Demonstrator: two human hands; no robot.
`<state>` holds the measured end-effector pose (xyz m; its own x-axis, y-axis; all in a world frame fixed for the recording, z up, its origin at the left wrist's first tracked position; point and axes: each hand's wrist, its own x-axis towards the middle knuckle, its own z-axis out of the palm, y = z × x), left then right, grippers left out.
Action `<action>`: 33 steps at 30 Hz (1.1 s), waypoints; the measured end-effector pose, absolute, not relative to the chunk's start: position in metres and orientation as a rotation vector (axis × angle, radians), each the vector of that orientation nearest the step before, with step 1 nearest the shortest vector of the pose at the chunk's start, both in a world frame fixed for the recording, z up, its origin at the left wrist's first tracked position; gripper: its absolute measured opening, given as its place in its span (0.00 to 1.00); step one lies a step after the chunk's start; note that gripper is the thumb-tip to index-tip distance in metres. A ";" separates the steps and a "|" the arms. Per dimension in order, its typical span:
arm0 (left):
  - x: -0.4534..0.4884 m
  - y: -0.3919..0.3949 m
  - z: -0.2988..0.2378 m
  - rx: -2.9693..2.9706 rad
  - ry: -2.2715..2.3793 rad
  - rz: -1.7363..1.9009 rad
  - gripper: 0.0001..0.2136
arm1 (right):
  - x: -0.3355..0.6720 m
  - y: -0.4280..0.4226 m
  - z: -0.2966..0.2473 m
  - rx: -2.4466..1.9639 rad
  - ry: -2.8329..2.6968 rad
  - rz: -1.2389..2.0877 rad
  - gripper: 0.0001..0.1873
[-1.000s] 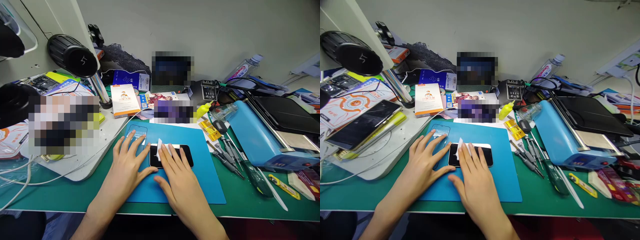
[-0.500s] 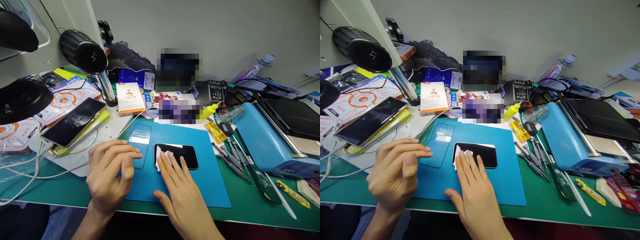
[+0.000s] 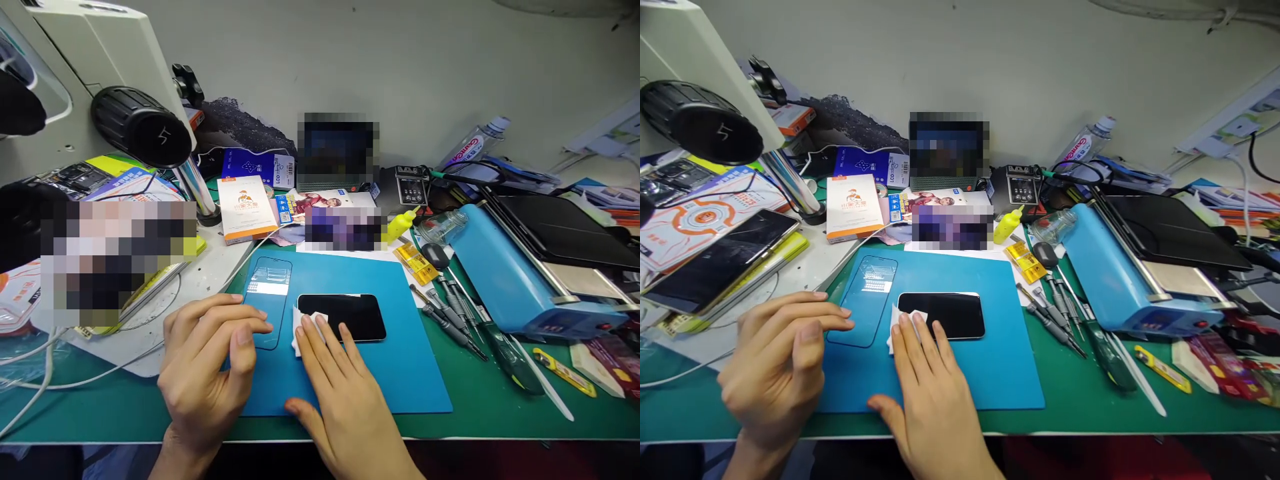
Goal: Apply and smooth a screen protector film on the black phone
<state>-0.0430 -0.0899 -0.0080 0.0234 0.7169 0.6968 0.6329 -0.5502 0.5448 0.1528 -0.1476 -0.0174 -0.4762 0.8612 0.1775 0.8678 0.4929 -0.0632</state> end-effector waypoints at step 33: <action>-0.037 -0.088 -0.009 2.244 1.404 1.437 0.12 | 0.168 -0.117 -0.016 -1.604 -2.467 0.043 0.33</action>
<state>-0.0365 -0.0881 -0.0094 0.1138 0.7534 0.6476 0.6298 -0.5589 0.5395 0.1683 -0.1168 -0.0161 -0.3919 0.9077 0.1498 0.9019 0.4112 -0.1323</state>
